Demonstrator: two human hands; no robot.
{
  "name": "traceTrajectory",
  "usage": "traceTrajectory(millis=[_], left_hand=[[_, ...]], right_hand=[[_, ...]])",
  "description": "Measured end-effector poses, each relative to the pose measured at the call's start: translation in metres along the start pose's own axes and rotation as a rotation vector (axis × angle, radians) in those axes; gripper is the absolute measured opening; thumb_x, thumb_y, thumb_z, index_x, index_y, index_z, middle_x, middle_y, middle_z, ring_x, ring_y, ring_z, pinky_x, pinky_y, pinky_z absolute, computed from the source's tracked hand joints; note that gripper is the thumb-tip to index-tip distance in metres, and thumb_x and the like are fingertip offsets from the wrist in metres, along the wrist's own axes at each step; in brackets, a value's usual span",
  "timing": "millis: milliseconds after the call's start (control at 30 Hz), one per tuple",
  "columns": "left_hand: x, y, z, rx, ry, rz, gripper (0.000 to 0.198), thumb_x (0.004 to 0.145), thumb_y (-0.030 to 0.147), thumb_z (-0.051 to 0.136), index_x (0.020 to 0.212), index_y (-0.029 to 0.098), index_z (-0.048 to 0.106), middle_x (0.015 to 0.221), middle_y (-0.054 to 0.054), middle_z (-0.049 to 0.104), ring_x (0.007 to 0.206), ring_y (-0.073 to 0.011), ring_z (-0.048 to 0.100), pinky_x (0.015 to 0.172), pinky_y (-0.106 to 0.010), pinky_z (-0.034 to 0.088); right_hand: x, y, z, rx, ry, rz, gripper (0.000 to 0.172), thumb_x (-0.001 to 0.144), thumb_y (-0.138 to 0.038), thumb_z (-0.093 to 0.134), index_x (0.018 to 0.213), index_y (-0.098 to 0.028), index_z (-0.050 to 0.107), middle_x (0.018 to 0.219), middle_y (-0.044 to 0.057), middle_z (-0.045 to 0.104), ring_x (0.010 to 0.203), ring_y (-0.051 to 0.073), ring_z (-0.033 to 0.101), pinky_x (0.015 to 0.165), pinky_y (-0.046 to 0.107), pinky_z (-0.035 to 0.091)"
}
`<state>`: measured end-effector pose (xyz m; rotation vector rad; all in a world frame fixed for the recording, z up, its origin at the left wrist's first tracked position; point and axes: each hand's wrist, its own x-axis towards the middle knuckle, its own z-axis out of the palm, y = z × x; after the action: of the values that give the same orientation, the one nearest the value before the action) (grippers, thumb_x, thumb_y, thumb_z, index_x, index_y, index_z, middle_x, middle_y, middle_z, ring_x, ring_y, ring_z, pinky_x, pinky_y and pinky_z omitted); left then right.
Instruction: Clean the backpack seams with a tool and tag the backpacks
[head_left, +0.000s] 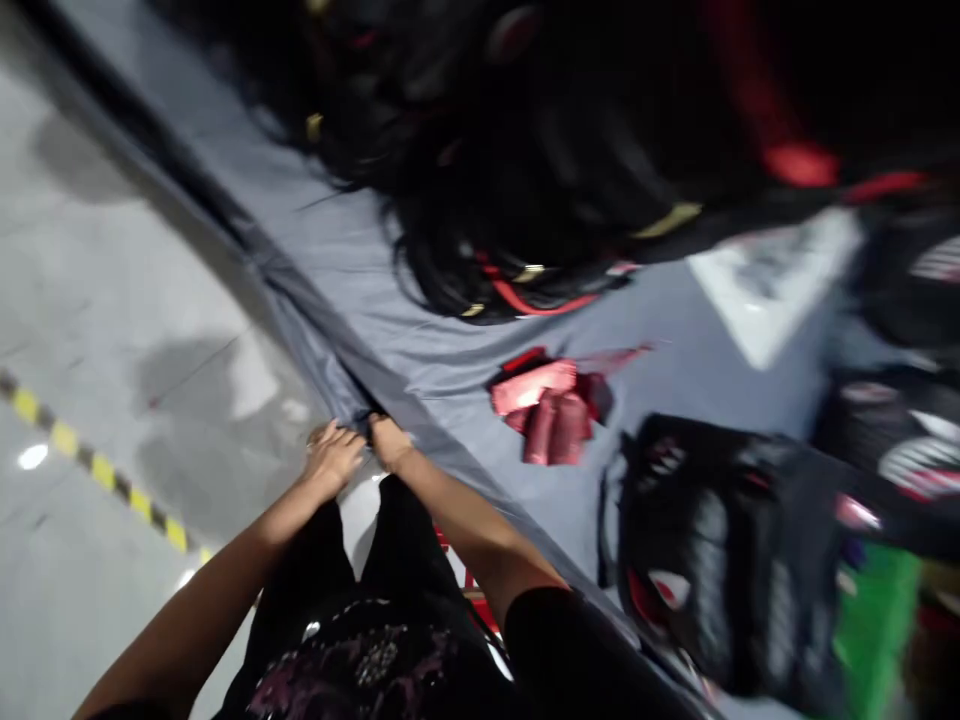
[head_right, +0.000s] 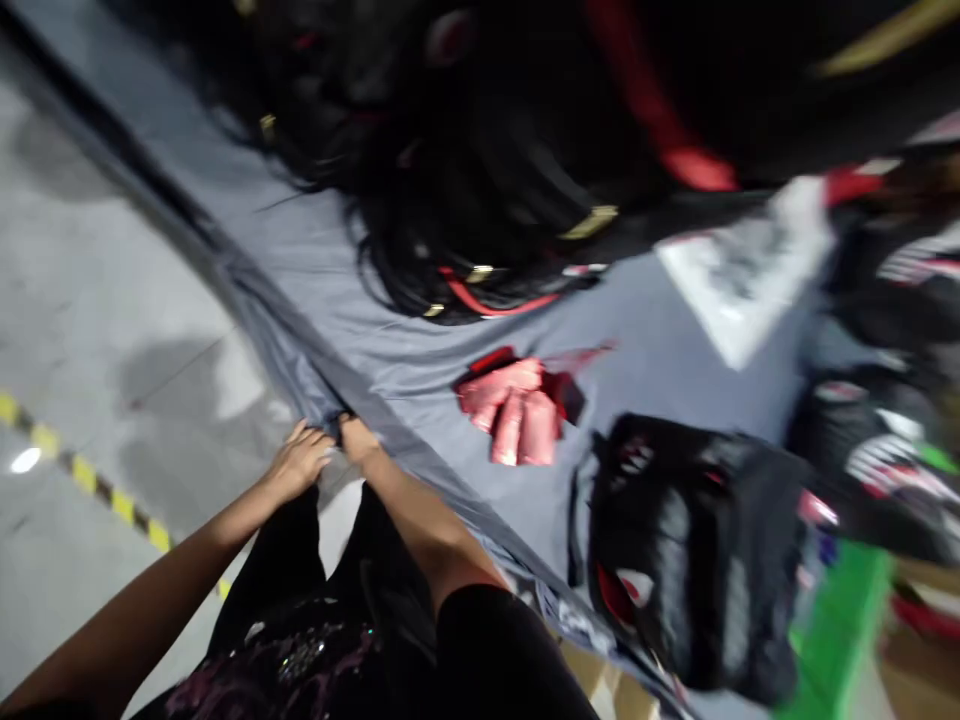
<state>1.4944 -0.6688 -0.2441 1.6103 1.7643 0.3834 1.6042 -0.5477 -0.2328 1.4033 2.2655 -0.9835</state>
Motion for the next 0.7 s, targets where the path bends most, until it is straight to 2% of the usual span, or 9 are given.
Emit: traceTrajectory(millis=[67, 167, 233, 333, 400, 467, 567, 633, 700], left_hand=[[-0.019, -0.004, -0.004, 0.000, 0.047, 0.068, 0.042, 0.086, 0.022, 0.051, 0.127, 0.017, 0.059, 0.136, -0.019, 0.058, 0.123, -0.0329, 0.054, 0.103, -0.054, 0.042], [-0.035, 0.000, -0.010, -0.164, 0.218, 0.063, 0.048, 0.088, 0.029, 0.047, 0.136, 0.025, 0.051, 0.129, -0.013, 0.064, 0.115, -0.0317, 0.062, 0.092, -0.053, 0.051], [-0.034, 0.023, -0.021, -0.181, 0.252, 0.094, 0.051, 0.090, 0.036, 0.048, 0.141, 0.027, 0.045, 0.134, -0.012, 0.061, 0.120, -0.0326, 0.060, 0.094, -0.054, 0.052], [-0.017, 0.087, -0.045, -0.180, 0.253, 0.282, 0.050, 0.090, 0.038, 0.049, 0.138, 0.027, 0.049, 0.134, -0.011, 0.061, 0.121, -0.0332, 0.060, 0.092, -0.051, 0.054], [0.001, 0.139, -0.056, -0.177, 0.198, 0.455, 0.035, 0.090, 0.034, 0.051, 0.123, 0.029, 0.060, 0.117, -0.007, 0.070, 0.106, -0.0300, 0.067, 0.088, -0.046, 0.054], [0.021, 0.192, -0.057, -0.152, 0.114, 0.611, 0.019, 0.090, 0.030, 0.052, 0.101, 0.031, 0.068, 0.095, -0.002, 0.074, 0.087, -0.0255, 0.070, 0.087, -0.043, 0.052], [0.044, 0.272, -0.033, -0.098, -0.029, 0.771, 0.018, 0.091, 0.028, 0.052, 0.082, 0.029, 0.068, 0.083, -0.001, 0.071, 0.078, -0.0222, 0.066, 0.083, -0.039, 0.049], [0.051, 0.330, 0.001, -0.074, -0.134, 0.846, 0.021, 0.092, 0.027, 0.051, 0.079, 0.028, 0.066, 0.080, -0.001, 0.068, 0.076, -0.0205, 0.064, 0.076, -0.036, 0.048], [0.053, 0.397, 0.044, -0.046, -0.231, 0.898, 0.022, 0.094, 0.027, 0.050, 0.078, 0.027, 0.065, 0.078, -0.001, 0.066, 0.075, -0.0189, 0.062, 0.074, -0.034, 0.047]], right_hand=[[-0.030, -0.001, -0.020, 0.084, 0.069, 0.015, 0.011, 0.089, -0.015, 0.058, 0.098, -0.014, 0.065, 0.097, 0.005, 0.068, 0.080, 0.012, 0.064, 0.078, 0.026, 0.050], [-0.078, 0.005, -0.054, 0.230, 0.251, 0.045, 0.012, 0.087, -0.019, 0.060, 0.099, -0.019, 0.063, 0.100, 0.003, 0.069, 0.087, 0.013, 0.065, 0.079, 0.024, 0.049], [-0.110, 0.013, -0.071, 0.408, 0.366, 0.077, 0.010, 0.090, -0.025, 0.057, 0.098, -0.020, 0.061, 0.089, 0.000, 0.068, 0.080, 0.012, 0.064, 0.072, 0.023, 0.050], [-0.157, 0.030, -0.087, 1.014, 0.404, 0.075, 0.022, 0.088, -0.041, 0.060, 0.094, -0.020, 0.058, 0.067, -0.004, 0.061, 0.061, 0.012, 0.061, 0.058, 0.024, 0.049], [-0.190, 0.051, -0.096, 1.392, 0.403, 0.032, 0.034, 0.079, -0.049, 0.068, 0.092, -0.019, 0.056, 0.060, -0.006, 0.057, 0.055, 0.012, 0.059, 0.056, 0.026, 0.050], [-0.226, 0.083, -0.106, 1.502, 0.439, 0.020, 0.039, 0.075, -0.053, 0.071, 0.088, -0.019, 0.055, 0.059, -0.006, 0.057, 0.054, 0.013, 0.058, 0.059, 0.028, 0.050], [-0.291, 0.146, -0.126, 1.184, 0.568, 0.010, 0.027, 0.080, -0.043, 0.068, 0.086, -0.019, 0.058, 0.071, -0.001, 0.064, 0.068, 0.015, 0.062, 0.068, 0.031, 0.050], [-0.337, 0.194, -0.141, 0.731, 0.662, -0.028, 0.020, 0.082, -0.035, 0.068, 0.093, -0.019, 0.062, 0.088, 0.004, 0.069, 0.086, 0.019, 0.063, 0.083, 0.035, 0.047], [-0.382, 0.243, -0.155, 0.321, 0.682, -0.017, 0.020, 0.085, -0.032, 0.065, 0.100, -0.019, 0.063, 0.096, 0.007, 0.070, 0.095, 0.022, 0.061, 0.092, 0.040, 0.041]])
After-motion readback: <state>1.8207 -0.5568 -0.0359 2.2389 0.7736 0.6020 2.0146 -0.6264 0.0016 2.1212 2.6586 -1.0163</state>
